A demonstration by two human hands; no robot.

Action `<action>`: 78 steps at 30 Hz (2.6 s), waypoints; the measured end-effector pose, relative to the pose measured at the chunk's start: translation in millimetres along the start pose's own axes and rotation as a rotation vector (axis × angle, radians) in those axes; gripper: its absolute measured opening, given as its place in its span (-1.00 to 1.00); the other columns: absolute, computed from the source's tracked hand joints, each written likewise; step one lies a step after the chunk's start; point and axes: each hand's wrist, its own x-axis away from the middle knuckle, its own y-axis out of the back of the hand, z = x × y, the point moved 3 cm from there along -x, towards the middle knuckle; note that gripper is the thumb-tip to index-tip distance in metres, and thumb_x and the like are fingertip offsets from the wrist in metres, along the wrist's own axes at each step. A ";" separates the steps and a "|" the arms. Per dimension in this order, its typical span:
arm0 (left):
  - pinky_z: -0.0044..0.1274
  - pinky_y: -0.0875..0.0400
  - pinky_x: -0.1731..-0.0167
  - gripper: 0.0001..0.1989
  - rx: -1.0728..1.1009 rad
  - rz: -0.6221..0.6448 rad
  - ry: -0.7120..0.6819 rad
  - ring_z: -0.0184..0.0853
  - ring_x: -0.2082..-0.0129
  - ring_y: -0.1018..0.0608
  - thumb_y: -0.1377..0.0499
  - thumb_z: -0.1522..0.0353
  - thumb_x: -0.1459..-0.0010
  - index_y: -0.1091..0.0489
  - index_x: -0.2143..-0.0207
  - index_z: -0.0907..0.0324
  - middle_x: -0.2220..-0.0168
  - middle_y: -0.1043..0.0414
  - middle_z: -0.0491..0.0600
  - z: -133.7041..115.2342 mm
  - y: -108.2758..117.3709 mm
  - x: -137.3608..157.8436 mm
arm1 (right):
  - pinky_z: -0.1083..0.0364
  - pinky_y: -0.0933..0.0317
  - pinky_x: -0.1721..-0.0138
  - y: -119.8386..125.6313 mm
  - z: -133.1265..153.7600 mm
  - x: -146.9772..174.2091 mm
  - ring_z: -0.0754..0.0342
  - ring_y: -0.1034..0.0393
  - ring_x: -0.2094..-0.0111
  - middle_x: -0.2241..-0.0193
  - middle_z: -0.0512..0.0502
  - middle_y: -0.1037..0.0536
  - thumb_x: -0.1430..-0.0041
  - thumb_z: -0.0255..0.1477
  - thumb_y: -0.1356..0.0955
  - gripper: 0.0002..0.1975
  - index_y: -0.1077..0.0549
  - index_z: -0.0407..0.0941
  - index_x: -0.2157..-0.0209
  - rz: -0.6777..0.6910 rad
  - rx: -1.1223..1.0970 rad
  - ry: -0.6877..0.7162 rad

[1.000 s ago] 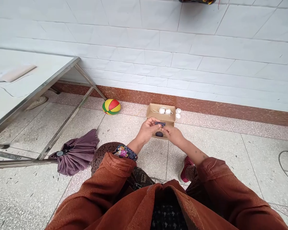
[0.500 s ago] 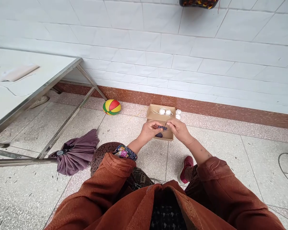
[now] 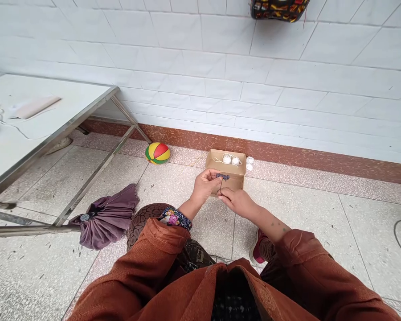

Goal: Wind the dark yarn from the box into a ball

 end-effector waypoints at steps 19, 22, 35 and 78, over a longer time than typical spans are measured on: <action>-0.56 -0.41 0.35 -0.71 0.073 0.168 0.041 -0.45 0.45 -0.51 -0.43 0.30 0.09 -0.45 0.35 0.22 0.43 -0.52 -0.11 -5.4 -11.0 9.5 | 0.10 -0.33 0.29 3.0 -18.4 -4.9 0.05 -0.48 0.35 0.37 -0.05 -0.57 -0.39 -0.24 -0.20 -0.69 -0.49 -0.09 0.25 -0.217 -0.297 -0.188; -0.60 -0.35 0.41 -0.72 0.008 0.066 0.015 -0.49 0.51 -0.45 -0.42 0.33 0.12 -0.42 0.38 0.21 0.50 -0.46 -0.17 -1.8 -5.3 2.6 | 0.08 -0.33 0.22 -0.3 -2.5 1.0 0.03 -0.49 0.27 0.32 -0.09 -0.58 -0.42 -0.28 -0.18 -0.71 -0.47 -0.09 0.21 -0.138 -0.219 -0.094; -0.57 -0.40 0.40 -0.72 -0.004 0.341 0.095 -0.43 0.45 -0.54 -0.42 0.32 0.08 -0.44 0.35 0.22 0.43 -0.52 -0.09 -4.5 -17.9 13.8 | 0.06 -0.29 0.24 55.5 -29.9 -3.2 0.03 -0.41 0.35 0.37 -0.05 -0.53 -0.37 -0.28 -0.23 -0.76 -0.46 -0.07 0.27 -0.555 -0.236 -0.215; -0.61 -0.26 0.44 -0.84 -0.185 0.069 -0.013 -0.50 0.52 -0.39 -0.31 0.44 0.11 -0.41 0.41 0.22 0.52 -0.40 -0.18 6.3 -5.1 -3.7 | 0.10 -0.27 0.26 23.6 8.0 4.7 0.05 -0.46 0.31 0.35 -0.10 -0.56 -0.43 -0.34 -0.18 -0.74 -0.45 -0.10 0.23 -0.181 0.035 0.131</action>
